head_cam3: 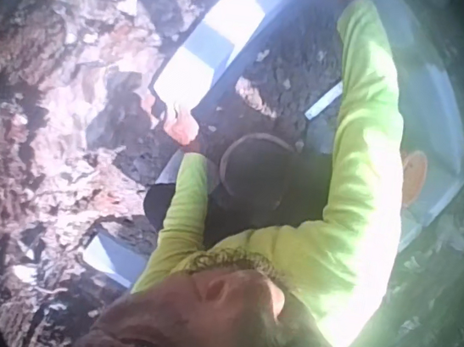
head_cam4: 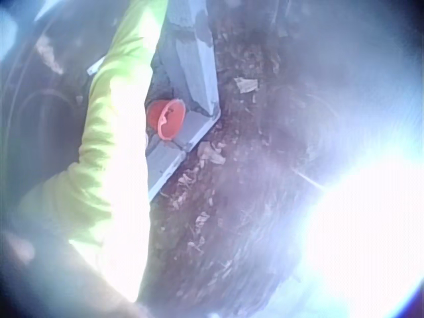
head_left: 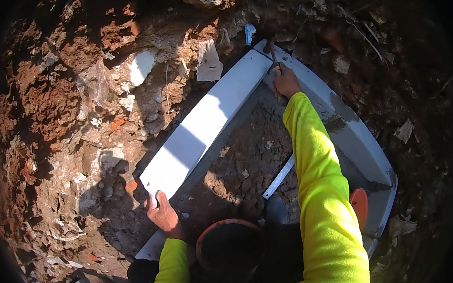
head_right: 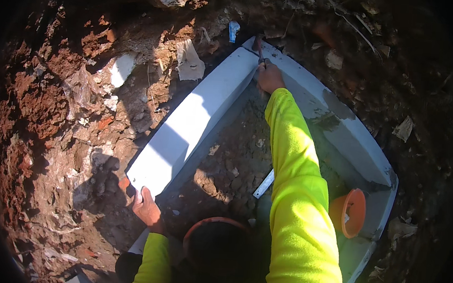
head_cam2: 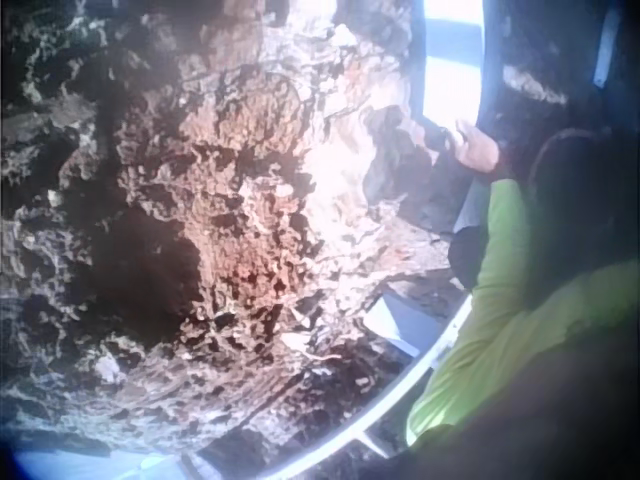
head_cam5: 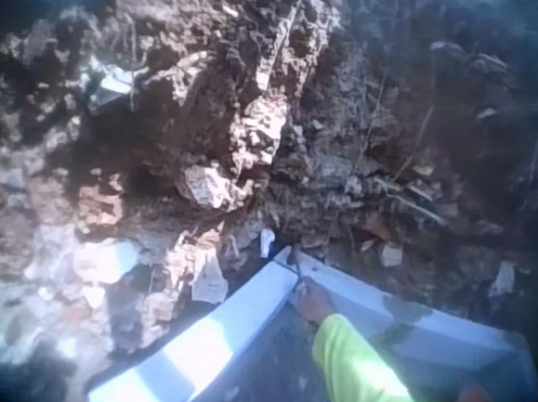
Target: The person places white concrete blocks into a dug-out area, applies mortar from a bucket using a trowel, and uses a level and hammer to align and secure the blocks. The person repeatedly scoops mortar, spreads it between blocks, and taps them into position.
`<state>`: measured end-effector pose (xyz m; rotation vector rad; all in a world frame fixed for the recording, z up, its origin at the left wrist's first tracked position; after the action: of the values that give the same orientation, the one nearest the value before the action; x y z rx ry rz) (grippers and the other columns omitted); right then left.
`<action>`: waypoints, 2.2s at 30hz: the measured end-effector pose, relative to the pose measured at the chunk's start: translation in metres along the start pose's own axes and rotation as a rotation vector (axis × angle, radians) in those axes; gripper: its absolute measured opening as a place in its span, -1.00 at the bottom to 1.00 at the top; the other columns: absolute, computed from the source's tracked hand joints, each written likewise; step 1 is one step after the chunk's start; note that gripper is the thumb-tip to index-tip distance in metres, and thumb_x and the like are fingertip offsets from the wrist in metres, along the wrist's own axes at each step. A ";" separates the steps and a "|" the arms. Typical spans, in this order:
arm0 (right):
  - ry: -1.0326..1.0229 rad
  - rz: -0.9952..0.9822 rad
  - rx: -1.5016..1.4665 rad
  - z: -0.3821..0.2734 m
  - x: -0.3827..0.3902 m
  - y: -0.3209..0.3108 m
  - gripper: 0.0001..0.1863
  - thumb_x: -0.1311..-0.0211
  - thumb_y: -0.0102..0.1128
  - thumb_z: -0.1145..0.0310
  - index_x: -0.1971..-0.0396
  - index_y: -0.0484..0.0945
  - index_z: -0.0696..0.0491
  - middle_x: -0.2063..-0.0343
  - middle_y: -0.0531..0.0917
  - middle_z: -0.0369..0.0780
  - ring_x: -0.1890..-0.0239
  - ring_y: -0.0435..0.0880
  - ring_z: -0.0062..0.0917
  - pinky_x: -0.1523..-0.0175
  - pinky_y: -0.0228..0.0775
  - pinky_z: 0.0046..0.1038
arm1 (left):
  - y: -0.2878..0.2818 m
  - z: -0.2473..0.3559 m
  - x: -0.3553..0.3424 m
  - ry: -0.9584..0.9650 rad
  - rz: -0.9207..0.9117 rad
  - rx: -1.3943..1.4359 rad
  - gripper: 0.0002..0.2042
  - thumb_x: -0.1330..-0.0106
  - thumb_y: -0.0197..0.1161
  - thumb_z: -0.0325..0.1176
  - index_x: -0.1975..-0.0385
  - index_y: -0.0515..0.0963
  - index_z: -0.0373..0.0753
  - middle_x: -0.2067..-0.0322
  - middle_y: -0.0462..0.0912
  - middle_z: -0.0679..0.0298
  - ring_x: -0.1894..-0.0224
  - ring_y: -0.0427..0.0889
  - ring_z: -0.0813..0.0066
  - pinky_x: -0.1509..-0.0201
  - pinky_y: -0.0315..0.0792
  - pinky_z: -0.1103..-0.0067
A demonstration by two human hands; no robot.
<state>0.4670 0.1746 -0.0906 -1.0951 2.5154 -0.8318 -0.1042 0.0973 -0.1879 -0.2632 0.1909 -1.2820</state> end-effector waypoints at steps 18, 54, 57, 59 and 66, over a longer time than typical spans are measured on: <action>-0.036 0.052 -0.166 0.123 0.233 -0.011 -0.50 -0.45 0.01 0.31 -0.29 0.29 0.20 0.36 0.62 0.08 0.29 0.66 0.01 0.15 0.45 -0.21 | 0.000 0.016 0.005 -0.128 0.015 -0.164 -0.57 -0.50 0.06 -0.22 -0.13 0.46 -0.49 -0.02 0.56 0.01 0.07 0.58 0.32 0.00 0.50 0.41; -0.301 -0.113 0.229 0.027 -0.007 -0.048 -0.52 -0.47 -0.02 0.25 -0.29 0.36 0.12 0.28 0.64 0.18 0.12 0.66 0.06 0.00 0.43 -0.15 | 0.300 0.149 0.001 1.012 -0.505 -0.974 -0.46 -0.22 0.19 -0.47 -0.28 0.43 -0.10 -0.40 0.23 0.18 -0.48 0.08 0.08 -0.49 -0.12 -0.04; -0.141 -0.081 0.040 0.049 0.070 -0.051 -0.51 -0.45 0.02 0.23 -0.30 0.36 0.11 0.19 0.64 0.17 0.09 0.67 0.01 -0.02 0.43 -0.17 | 0.300 0.138 -0.001 0.996 -0.561 -0.973 -0.40 -0.22 0.21 -0.44 -0.34 0.35 -0.10 -0.43 0.19 0.18 -0.49 0.04 0.06 -0.50 -0.15 -0.04; -0.232 0.036 -0.075 0.082 0.134 -0.048 -0.49 -0.44 0.06 0.24 -0.31 0.35 0.09 0.10 0.63 0.14 0.09 0.67 -0.03 -0.01 0.46 -0.17 | 0.301 0.146 0.002 1.009 -0.568 -0.952 -0.37 -0.20 0.24 -0.40 -0.36 0.32 -0.10 -0.44 0.17 0.16 -0.50 0.02 0.05 -0.50 -0.16 -0.04; 0.198 -0.406 0.154 0.222 0.292 0.047 -0.53 -0.35 0.10 0.32 -0.20 0.36 0.16 0.25 0.62 0.10 0.19 0.61 0.08 0.10 0.45 -0.03 | 0.298 0.137 -0.003 1.232 -0.528 -0.873 -0.32 -0.21 0.24 -0.34 -0.40 0.25 -0.17 -0.42 0.20 0.01 -0.48 0.08 -0.02 -0.52 -0.09 0.14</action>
<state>0.3435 -0.1027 -0.3018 -1.5643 2.3593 -1.2737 0.2076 0.1898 -0.1462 -0.2279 1.8516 -1.6736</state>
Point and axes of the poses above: each hand's wrist, its own x-axis away from the middle knuckle, its own y-axis out of the palm, z = x × y, the point moved 9 cm from there along -x, towards the middle knuckle
